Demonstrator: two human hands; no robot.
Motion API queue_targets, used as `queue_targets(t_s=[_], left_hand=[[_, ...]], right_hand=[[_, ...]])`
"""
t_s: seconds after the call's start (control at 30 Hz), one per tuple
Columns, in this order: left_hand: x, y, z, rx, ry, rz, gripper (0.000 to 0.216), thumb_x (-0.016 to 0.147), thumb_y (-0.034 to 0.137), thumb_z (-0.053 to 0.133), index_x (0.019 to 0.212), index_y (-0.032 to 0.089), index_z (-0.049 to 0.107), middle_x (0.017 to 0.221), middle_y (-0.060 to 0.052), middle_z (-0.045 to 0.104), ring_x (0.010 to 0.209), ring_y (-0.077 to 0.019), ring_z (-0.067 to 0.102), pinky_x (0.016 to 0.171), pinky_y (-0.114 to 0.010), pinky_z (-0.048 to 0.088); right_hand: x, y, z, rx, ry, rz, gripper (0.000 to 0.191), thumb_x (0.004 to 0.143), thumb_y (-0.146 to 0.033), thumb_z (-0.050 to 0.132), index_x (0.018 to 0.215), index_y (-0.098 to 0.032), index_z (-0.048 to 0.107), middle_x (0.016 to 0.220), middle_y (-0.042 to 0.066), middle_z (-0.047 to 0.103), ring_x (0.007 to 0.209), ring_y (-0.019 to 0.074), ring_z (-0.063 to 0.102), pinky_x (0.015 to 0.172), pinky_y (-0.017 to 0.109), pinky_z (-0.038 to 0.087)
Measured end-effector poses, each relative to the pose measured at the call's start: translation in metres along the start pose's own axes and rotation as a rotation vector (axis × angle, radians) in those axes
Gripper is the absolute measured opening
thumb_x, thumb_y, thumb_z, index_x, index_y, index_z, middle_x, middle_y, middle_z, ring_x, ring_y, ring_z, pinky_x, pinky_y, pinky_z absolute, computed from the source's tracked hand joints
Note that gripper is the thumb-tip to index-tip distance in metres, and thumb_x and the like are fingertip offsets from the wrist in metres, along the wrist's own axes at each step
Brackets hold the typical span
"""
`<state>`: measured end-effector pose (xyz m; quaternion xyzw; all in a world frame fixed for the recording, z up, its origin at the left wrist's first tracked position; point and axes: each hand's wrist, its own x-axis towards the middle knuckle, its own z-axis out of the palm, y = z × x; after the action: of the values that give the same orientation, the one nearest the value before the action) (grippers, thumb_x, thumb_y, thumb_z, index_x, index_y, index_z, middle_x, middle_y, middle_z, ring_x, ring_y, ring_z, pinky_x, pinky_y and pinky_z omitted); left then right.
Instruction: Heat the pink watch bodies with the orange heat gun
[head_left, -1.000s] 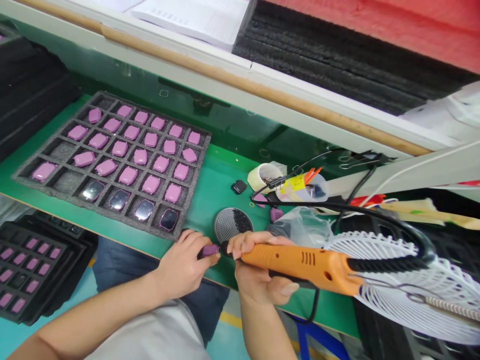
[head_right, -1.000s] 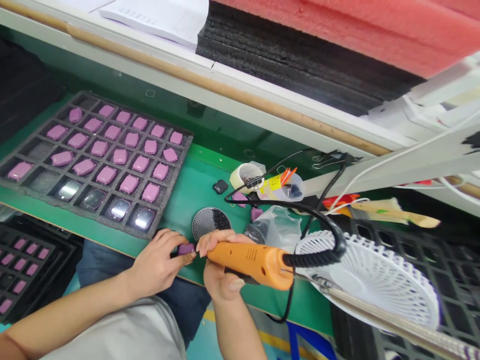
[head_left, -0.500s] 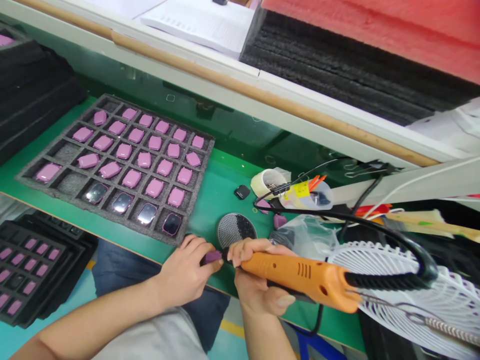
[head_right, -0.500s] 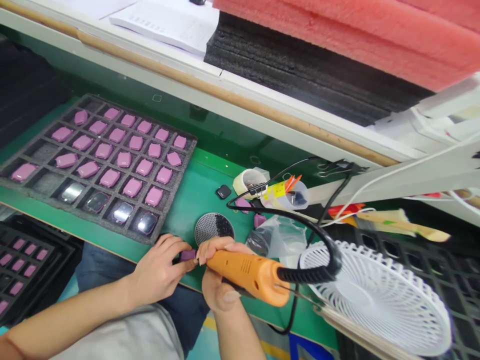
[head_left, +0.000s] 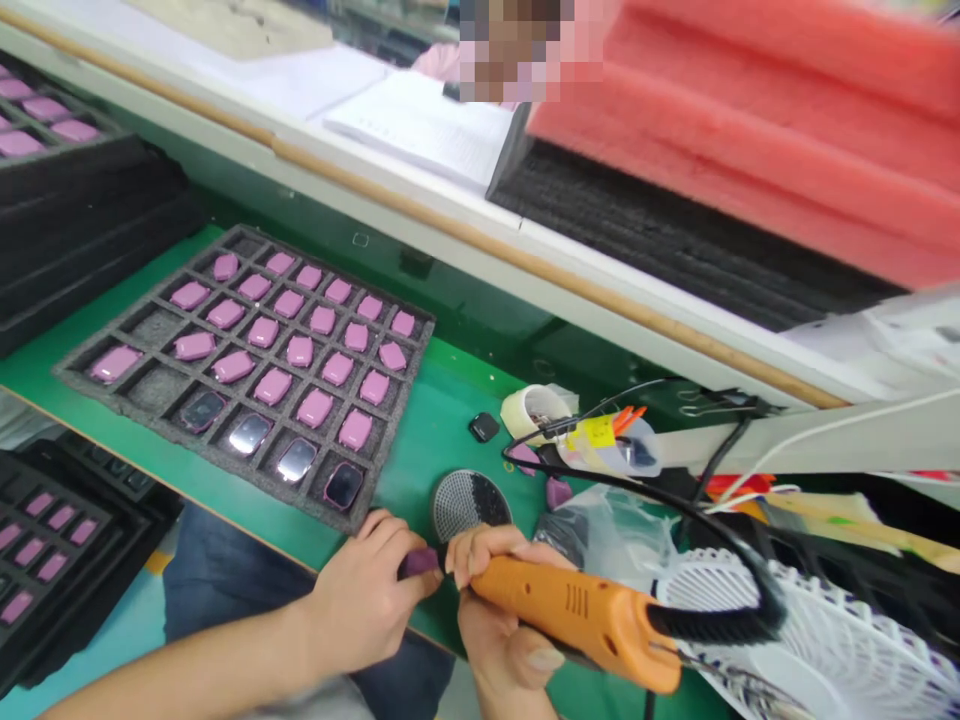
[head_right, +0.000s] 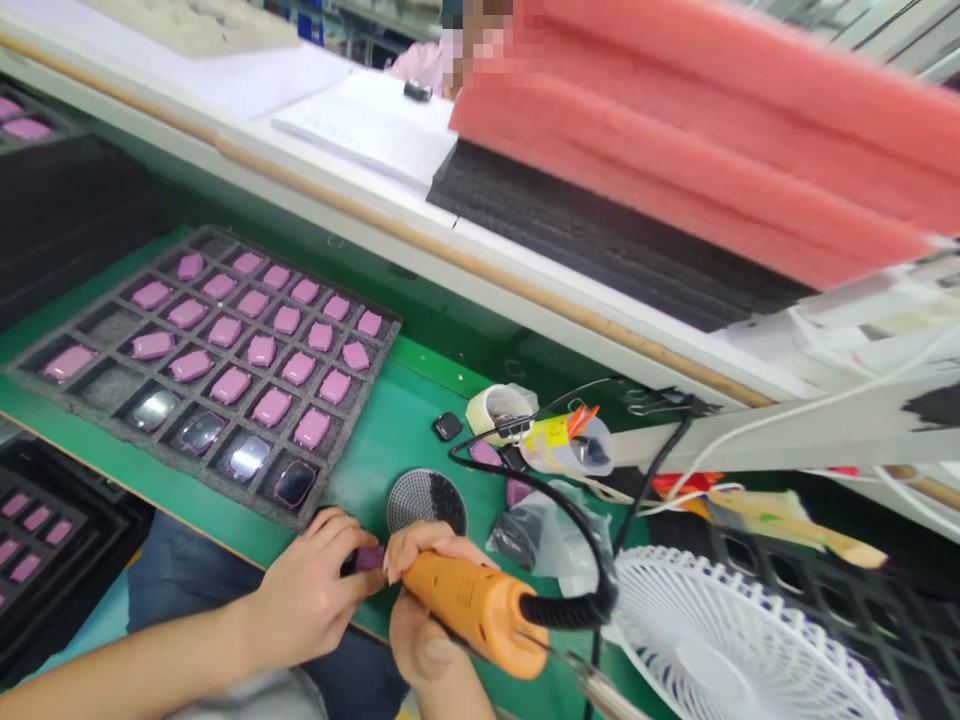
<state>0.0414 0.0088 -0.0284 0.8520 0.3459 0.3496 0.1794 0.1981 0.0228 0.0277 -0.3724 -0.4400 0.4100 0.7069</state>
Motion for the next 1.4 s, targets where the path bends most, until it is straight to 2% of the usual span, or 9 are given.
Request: queue_targets(t_s=[0.2,0.4,0.5,0.57,0.67,0.77,0.87,1.03,1.4], left_hand=[[0.002,-0.003,0.004,0.013,0.053,0.000,0.025,0.101,0.010,0.066,0.120,0.022,0.078,0.110,-0.009,0.068,0.102,-0.0263,0.062,0.091,-0.047,0.056],[0.001,-0.004,-0.008,0.049,-0.063,-0.127,0.034,0.106,0.030,0.075,0.136,0.017,0.068,0.128,-0.015,0.071,0.122,-0.0334,0.064,0.103,-0.054,0.062],[0.000,-0.006,-0.015,-0.021,-0.088,-0.096,0.033,0.107,0.020,0.067,0.140,0.017,0.062,0.142,-0.017,0.070,0.134,-0.0342,0.063,0.115,-0.057,0.058],[0.000,-0.007,-0.016,-0.065,-0.079,-0.069,0.034,0.105,0.013,0.062,0.139,0.017,0.062,0.138,-0.016,0.072,0.129,-0.0325,0.066,0.115,-0.057,0.057],[0.000,-0.006,-0.016,-0.032,-0.075,-0.088,0.029,0.103,0.020,0.069,0.131,0.018,0.064,0.128,-0.015,0.072,0.119,-0.0333,0.068,0.107,-0.056,0.060],[0.000,-0.005,-0.016,0.037,-0.091,-0.092,0.033,0.102,0.030,0.077,0.130,0.017,0.066,0.135,-0.017,0.070,0.125,-0.0372,0.064,0.108,-0.060,0.059],[0.001,-0.005,-0.018,0.003,-0.123,-0.034,0.031,0.103,0.020,0.070,0.133,0.017,0.065,0.146,-0.018,0.068,0.134,-0.0370,0.062,0.115,-0.062,0.055],[0.000,-0.007,-0.018,-0.072,-0.097,-0.009,0.022,0.105,0.013,0.064,0.126,0.020,0.070,0.129,-0.013,0.074,0.119,-0.0298,0.067,0.108,-0.055,0.057],[0.000,-0.006,-0.014,-0.085,-0.036,-0.006,0.015,0.105,0.016,0.069,0.119,0.019,0.074,0.124,-0.014,0.074,0.114,-0.0293,0.067,0.100,-0.051,0.060]], right_hand=[[0.006,0.006,-0.003,0.076,-0.038,-0.023,0.057,0.082,-0.081,0.083,0.117,-0.036,0.074,0.079,-0.006,0.065,0.054,0.0145,0.061,0.051,0.030,0.053],[0.011,-0.011,-0.016,0.075,0.042,-0.078,0.056,0.082,-0.079,0.084,0.116,-0.036,0.072,0.081,-0.005,0.066,0.057,0.0167,0.061,0.054,0.035,0.056],[0.013,-0.008,-0.019,0.065,0.132,-0.095,0.055,0.084,-0.077,0.083,0.116,-0.034,0.070,0.081,-0.005,0.065,0.054,0.0148,0.060,0.050,0.032,0.054],[0.013,-0.002,-0.019,0.064,0.179,-0.099,0.054,0.085,-0.075,0.083,0.115,-0.032,0.068,0.081,-0.006,0.065,0.052,0.0135,0.059,0.047,0.030,0.052],[0.013,0.005,-0.017,0.061,0.212,-0.107,0.056,0.085,-0.077,0.081,0.113,-0.032,0.065,0.080,-0.007,0.063,0.050,0.0125,0.058,0.045,0.028,0.050],[0.015,0.008,-0.018,0.034,0.220,-0.116,0.058,0.086,-0.080,0.077,0.114,-0.031,0.063,0.079,-0.008,0.062,0.050,0.0122,0.057,0.046,0.028,0.050],[0.017,0.009,-0.019,0.010,0.214,-0.113,0.057,0.090,-0.081,0.071,0.115,-0.031,0.061,0.079,-0.008,0.061,0.050,0.0125,0.058,0.047,0.029,0.051],[0.019,0.014,-0.020,-0.005,0.204,-0.110,0.055,0.090,-0.081,0.069,0.114,-0.032,0.062,0.079,-0.008,0.060,0.050,0.0125,0.058,0.047,0.028,0.049],[0.017,0.010,-0.022,0.018,0.160,-0.068,0.056,0.088,-0.082,0.075,0.114,-0.033,0.067,0.078,-0.007,0.064,0.051,0.0141,0.059,0.048,0.031,0.052]])
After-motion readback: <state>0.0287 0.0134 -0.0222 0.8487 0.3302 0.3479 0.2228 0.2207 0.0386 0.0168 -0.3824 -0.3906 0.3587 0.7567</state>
